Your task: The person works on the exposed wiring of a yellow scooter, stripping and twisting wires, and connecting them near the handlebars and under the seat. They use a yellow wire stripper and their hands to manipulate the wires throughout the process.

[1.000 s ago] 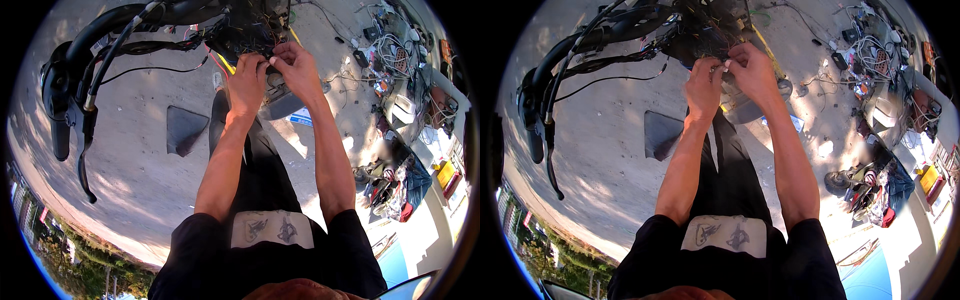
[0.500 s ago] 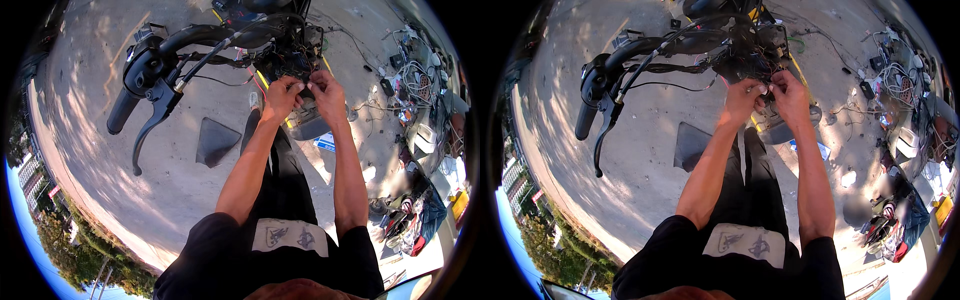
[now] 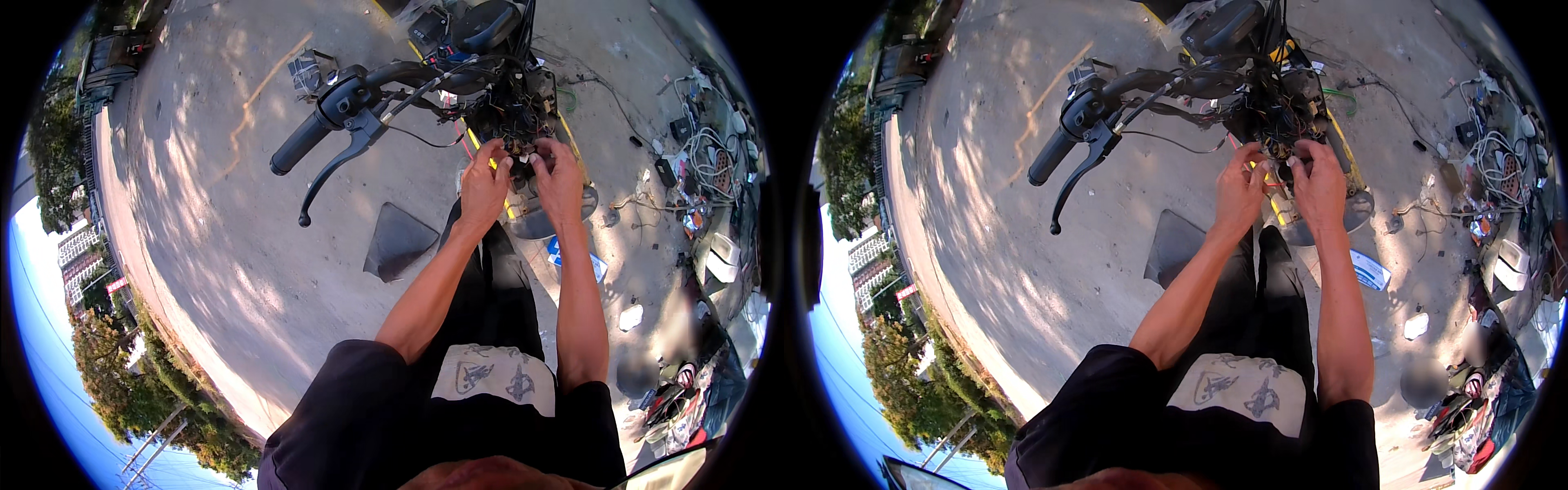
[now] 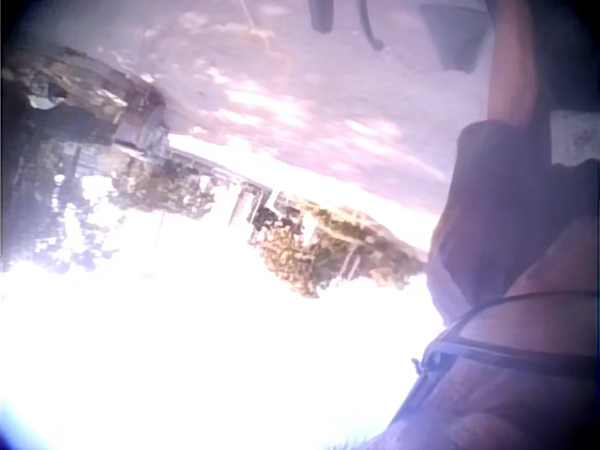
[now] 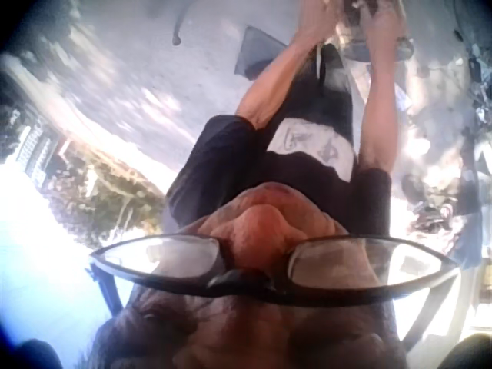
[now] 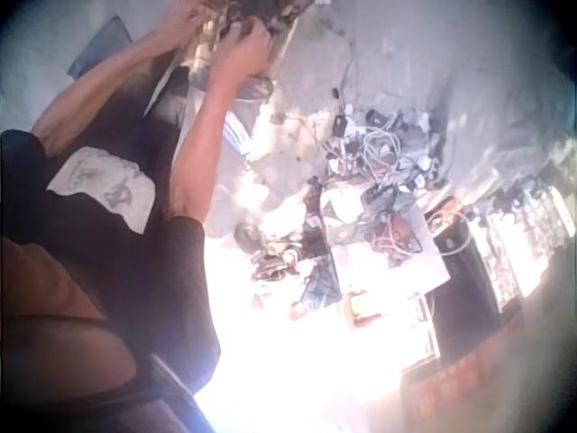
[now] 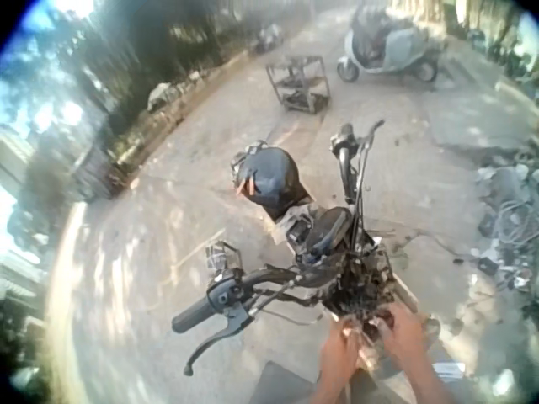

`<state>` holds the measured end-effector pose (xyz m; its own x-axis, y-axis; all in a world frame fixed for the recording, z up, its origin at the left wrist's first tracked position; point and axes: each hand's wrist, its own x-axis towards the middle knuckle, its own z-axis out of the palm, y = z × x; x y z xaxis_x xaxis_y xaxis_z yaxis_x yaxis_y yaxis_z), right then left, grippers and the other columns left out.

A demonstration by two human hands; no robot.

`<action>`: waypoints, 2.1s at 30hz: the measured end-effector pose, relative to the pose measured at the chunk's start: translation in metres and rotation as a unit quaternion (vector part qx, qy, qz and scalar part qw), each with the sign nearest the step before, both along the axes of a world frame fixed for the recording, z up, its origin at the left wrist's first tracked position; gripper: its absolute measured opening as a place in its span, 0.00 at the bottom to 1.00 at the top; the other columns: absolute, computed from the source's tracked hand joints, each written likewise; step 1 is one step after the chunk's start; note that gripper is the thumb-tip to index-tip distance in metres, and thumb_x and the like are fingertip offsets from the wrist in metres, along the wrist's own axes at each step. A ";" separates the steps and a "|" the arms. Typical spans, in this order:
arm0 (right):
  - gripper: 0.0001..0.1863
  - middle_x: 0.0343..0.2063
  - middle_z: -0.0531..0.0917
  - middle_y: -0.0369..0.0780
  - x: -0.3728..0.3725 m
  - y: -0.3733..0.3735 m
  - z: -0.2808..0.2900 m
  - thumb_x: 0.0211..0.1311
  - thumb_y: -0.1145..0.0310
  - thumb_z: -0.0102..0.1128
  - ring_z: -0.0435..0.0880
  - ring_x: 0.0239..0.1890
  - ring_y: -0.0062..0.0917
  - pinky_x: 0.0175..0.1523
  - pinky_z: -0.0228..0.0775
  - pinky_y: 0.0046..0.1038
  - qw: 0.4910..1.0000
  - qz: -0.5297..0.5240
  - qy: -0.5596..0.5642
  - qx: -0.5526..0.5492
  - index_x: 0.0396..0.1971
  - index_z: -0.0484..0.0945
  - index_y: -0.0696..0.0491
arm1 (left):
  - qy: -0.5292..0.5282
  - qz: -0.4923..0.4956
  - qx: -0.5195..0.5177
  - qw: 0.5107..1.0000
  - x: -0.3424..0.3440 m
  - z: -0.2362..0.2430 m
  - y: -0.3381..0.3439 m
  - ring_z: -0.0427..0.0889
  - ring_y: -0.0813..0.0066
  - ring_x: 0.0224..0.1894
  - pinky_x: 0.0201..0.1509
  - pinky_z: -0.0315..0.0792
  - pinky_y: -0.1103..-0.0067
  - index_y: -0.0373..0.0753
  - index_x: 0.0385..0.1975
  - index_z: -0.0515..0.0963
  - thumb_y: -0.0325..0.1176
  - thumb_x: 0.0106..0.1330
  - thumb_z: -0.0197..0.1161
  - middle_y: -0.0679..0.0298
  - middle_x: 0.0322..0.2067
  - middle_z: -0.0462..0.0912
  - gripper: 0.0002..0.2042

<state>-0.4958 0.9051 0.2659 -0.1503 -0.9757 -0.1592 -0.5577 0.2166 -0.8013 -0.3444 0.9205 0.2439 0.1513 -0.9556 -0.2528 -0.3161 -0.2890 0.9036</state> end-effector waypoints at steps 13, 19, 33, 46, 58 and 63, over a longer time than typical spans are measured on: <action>0.13 0.30 0.88 0.40 0.060 0.059 0.015 0.68 0.66 0.65 0.86 0.33 0.22 0.42 0.78 0.28 0.968 -0.013 -0.227 0.104 0.46 0.85 0.58 | 0.202 0.203 -0.083 0.955 0.076 0.107 -0.046 0.86 0.72 0.34 0.29 0.81 0.79 0.29 0.55 0.78 0.33 0.74 0.66 0.57 0.44 0.85 0.16; 0.14 0.30 0.88 0.39 0.064 0.053 0.023 0.69 0.66 0.64 0.84 0.32 0.20 0.41 0.77 0.26 0.962 -0.027 -0.253 0.095 0.46 0.85 0.60 | 0.158 0.205 -0.075 0.963 0.082 0.094 -0.069 0.88 0.68 0.36 0.31 0.84 0.75 0.28 0.51 0.78 0.29 0.71 0.67 0.57 0.42 0.86 0.14; 0.18 0.37 0.89 0.40 0.101 0.010 0.012 0.75 0.57 0.60 0.84 0.31 0.20 0.36 0.74 0.24 0.837 -0.174 -0.482 0.195 0.49 0.83 0.57 | 0.088 0.054 -0.038 0.994 0.094 0.100 -0.055 0.89 0.70 0.40 0.43 0.84 0.76 0.29 0.42 0.76 0.32 0.77 0.60 0.54 0.42 0.88 0.10; 0.11 0.36 0.86 0.32 0.101 -0.036 -0.002 0.73 0.60 0.66 0.80 0.33 0.19 0.37 0.69 0.24 0.640 -0.250 -0.691 0.222 0.45 0.85 0.51 | 0.228 -0.077 -0.002 0.971 0.097 0.101 -0.058 0.85 0.74 0.46 0.54 0.78 0.74 0.33 0.44 0.80 0.40 0.80 0.57 0.58 0.44 0.89 0.14; 0.10 0.32 0.81 0.34 0.074 -0.023 -0.004 0.66 0.71 0.65 0.78 0.29 0.19 0.33 0.66 0.26 0.667 -0.258 -0.675 0.182 0.44 0.81 0.57 | 0.239 -0.047 0.082 0.966 0.085 0.057 -0.056 0.86 0.72 0.44 0.50 0.81 0.75 0.29 0.51 0.80 0.26 0.74 0.57 0.56 0.44 0.88 0.12; 0.10 0.31 0.81 0.34 0.067 -0.020 0.004 0.66 0.72 0.66 0.78 0.27 0.19 0.32 0.66 0.24 0.669 -0.254 -0.674 0.182 0.45 0.81 0.57 | 0.204 -0.036 0.129 0.970 0.061 0.056 -0.062 0.87 0.71 0.40 0.45 0.83 0.76 0.27 0.51 0.82 0.28 0.75 0.59 0.54 0.42 0.88 0.13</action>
<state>-0.4291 0.8855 0.2695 0.0720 -0.7137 -0.6968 0.8388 0.4213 -0.3448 -0.2830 0.8582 0.2998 -0.0765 -0.8571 -0.5095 0.0242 -0.5124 0.8584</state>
